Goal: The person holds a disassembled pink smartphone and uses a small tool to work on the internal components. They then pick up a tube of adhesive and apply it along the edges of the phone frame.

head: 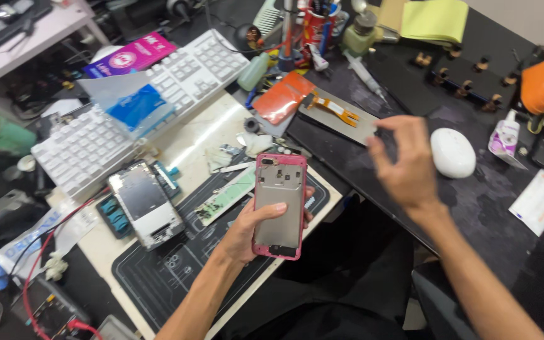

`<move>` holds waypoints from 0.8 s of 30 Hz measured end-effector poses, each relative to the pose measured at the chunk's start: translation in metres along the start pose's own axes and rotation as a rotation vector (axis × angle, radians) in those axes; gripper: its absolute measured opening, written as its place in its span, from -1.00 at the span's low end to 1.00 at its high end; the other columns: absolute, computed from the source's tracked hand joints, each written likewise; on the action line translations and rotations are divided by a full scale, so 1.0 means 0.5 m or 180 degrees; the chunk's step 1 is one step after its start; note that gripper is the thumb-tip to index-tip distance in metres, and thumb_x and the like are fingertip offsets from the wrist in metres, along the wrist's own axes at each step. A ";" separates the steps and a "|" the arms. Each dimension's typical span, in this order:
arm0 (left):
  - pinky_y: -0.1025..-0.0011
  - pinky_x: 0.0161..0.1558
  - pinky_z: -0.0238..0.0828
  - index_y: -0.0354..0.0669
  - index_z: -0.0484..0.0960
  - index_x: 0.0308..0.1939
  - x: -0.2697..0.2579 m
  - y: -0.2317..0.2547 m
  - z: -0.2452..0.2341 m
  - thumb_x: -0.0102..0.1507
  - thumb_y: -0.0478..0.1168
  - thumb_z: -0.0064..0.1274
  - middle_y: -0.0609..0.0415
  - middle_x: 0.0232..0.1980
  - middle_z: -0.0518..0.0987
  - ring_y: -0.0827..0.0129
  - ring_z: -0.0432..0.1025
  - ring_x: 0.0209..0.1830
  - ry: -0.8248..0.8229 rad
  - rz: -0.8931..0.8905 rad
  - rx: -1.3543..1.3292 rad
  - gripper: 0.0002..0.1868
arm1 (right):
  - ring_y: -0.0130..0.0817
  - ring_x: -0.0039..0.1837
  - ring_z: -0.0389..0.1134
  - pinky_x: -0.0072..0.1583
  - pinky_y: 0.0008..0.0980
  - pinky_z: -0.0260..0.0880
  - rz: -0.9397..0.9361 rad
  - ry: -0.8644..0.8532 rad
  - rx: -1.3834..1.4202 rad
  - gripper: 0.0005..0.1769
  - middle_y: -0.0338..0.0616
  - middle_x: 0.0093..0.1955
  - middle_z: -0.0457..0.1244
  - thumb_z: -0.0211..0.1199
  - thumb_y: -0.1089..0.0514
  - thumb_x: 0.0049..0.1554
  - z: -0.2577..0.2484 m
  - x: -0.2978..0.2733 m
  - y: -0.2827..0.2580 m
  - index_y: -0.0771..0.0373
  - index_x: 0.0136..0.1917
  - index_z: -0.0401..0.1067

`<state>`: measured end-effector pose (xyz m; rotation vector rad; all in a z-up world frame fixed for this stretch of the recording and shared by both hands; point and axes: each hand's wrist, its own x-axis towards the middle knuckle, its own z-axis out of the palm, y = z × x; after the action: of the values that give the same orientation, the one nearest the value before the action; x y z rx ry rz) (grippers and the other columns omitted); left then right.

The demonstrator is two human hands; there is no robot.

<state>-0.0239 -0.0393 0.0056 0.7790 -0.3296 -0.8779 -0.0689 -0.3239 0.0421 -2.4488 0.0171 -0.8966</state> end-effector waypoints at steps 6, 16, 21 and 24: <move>0.27 0.05 0.58 -0.39 0.37 0.39 0.105 -0.030 0.014 0.22 -0.12 0.20 -0.10 0.28 0.53 0.19 0.55 0.02 -0.0296 -0.0233 0.0071 -0.28 | 0.13 0.47 0.17 0.43 0.02 0.26 0.0022 0.0237 -0.1560 -0.65 0.11 0.39 0.12 0.46 0.05 0.23 -0.061 -0.063 0.166 0.16 0.22 0.49; 0.27 0.00 0.59 -0.30 0.38 0.41 0.189 -0.085 0.046 0.25 -0.14 0.19 -0.04 0.29 0.52 0.27 0.54 0.01 -0.0385 -0.0434 -0.0098 -0.32 | 0.16 0.37 0.23 0.34 -0.01 0.36 0.0673 0.0358 -0.1319 -0.59 0.22 0.38 0.09 0.40 0.08 0.22 -0.065 -0.100 0.229 0.14 0.32 0.49; 0.26 0.00 0.60 -0.31 0.38 0.41 0.166 -0.083 0.032 0.26 -0.13 0.18 -0.04 0.28 0.52 0.26 0.54 0.01 -0.0346 -0.0394 -0.0141 -0.32 | 0.13 0.27 0.25 0.27 0.01 0.38 0.0857 0.0312 -0.1469 -0.61 0.21 0.34 0.07 0.43 0.08 0.23 -0.072 -0.111 0.236 0.20 0.28 0.48; 0.26 0.02 0.60 -0.29 0.37 0.42 0.163 -0.079 0.027 0.26 -0.13 0.17 -0.06 0.30 0.52 0.25 0.55 0.03 -0.0286 -0.0362 -0.0037 -0.32 | 0.07 0.24 0.26 0.23 -0.04 0.40 0.0746 0.0274 -0.1638 -0.63 0.15 0.31 0.08 0.45 0.10 0.21 -0.070 -0.112 0.231 0.21 0.24 0.48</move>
<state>-0.0038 -0.1258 -0.0179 0.7545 -0.3619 -1.0230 -0.1151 -0.4294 -0.0245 -2.7863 0.6236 -0.9816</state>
